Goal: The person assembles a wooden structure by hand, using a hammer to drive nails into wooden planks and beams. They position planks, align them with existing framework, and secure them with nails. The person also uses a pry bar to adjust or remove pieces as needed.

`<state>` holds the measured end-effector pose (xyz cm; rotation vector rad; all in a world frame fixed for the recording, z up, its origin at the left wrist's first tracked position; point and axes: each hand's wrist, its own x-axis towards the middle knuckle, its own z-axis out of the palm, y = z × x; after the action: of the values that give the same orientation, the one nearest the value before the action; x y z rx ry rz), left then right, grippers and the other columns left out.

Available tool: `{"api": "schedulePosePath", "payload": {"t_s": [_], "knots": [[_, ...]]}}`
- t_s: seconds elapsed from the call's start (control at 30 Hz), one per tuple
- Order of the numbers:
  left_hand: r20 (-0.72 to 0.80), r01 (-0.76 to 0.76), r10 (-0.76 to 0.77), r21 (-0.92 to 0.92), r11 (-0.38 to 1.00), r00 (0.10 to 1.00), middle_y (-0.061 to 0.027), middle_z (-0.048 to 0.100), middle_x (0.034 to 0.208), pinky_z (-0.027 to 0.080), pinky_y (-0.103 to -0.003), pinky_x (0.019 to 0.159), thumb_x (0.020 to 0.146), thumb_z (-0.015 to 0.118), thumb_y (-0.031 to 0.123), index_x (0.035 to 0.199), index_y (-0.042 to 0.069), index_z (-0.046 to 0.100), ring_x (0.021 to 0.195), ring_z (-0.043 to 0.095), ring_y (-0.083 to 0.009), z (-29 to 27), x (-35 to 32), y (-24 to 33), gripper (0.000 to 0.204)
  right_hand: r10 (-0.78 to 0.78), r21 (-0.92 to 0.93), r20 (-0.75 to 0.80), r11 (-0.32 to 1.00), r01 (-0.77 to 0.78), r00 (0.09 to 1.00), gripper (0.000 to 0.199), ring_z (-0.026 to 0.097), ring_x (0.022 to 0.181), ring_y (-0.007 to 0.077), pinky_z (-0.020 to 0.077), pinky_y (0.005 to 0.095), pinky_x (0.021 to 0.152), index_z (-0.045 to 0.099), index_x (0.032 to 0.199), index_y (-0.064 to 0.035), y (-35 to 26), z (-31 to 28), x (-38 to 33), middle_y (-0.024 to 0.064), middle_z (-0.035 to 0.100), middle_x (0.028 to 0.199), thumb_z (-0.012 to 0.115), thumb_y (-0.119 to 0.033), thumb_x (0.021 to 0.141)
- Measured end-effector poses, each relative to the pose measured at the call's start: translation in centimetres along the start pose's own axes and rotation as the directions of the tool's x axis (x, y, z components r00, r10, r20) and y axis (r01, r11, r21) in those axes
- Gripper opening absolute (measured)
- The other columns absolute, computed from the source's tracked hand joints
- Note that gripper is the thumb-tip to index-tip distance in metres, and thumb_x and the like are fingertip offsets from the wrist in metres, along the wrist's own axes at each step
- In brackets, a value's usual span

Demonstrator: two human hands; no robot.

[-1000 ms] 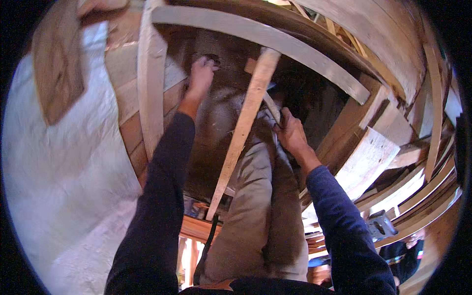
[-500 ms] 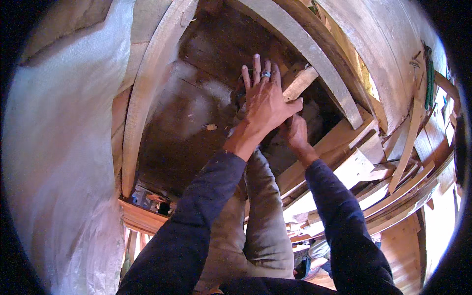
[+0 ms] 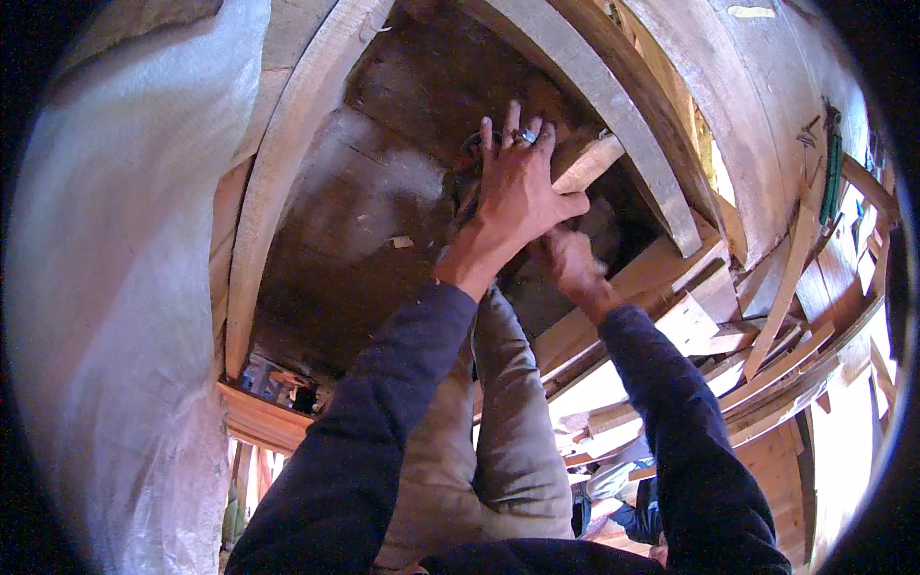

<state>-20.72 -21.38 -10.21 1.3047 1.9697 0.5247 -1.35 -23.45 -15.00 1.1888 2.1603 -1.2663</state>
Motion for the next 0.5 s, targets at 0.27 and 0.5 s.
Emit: {"api": "schedulePosePath", "payload": {"t_s": [0.27, 0.5], "knots": [[0.113, -0.006, 0.009, -0.022, 1.000, 0.994, -0.0276, 0.049, 0.134, 0.012, -0.059, 0.113, 0.063, 0.076, 0.043, 0.129, -0.010, 0.047, 0.136, 0.031, -0.0420, -0.6, 0.4, 0.6, 0.089, -0.003, -0.072, 0.058, 0.997, 0.008, 0.998, 0.023, 0.060, 0.086, 0.0457, 0.0482, 0.0499, 0.069, 0.062, 0.097, -0.0015, 0.8, -0.6, 0.5, 0.0235, 0.064, 0.091, 0.067, -0.019, 0.082], [0.153, -0.029, 0.023, 0.040, 0.999, 0.988, -0.0282, 0.049, 0.133, 0.009, -0.059, 0.114, 0.065, 0.075, 0.044, 0.128, -0.011, 0.047, 0.134, 0.034, -0.0424, -1.0, 1.0, 1.3, 0.088, 0.004, -0.139, 0.058, 0.990, 0.004, 0.998, 0.022, 0.061, 0.082, 0.0443, 0.0488, 0.0487, 0.068, 0.060, 0.102, -0.0029, 1.1, -2.3, -0.4, 0.0229, 0.065, 0.091, 0.062, -0.015, 0.084]]}}
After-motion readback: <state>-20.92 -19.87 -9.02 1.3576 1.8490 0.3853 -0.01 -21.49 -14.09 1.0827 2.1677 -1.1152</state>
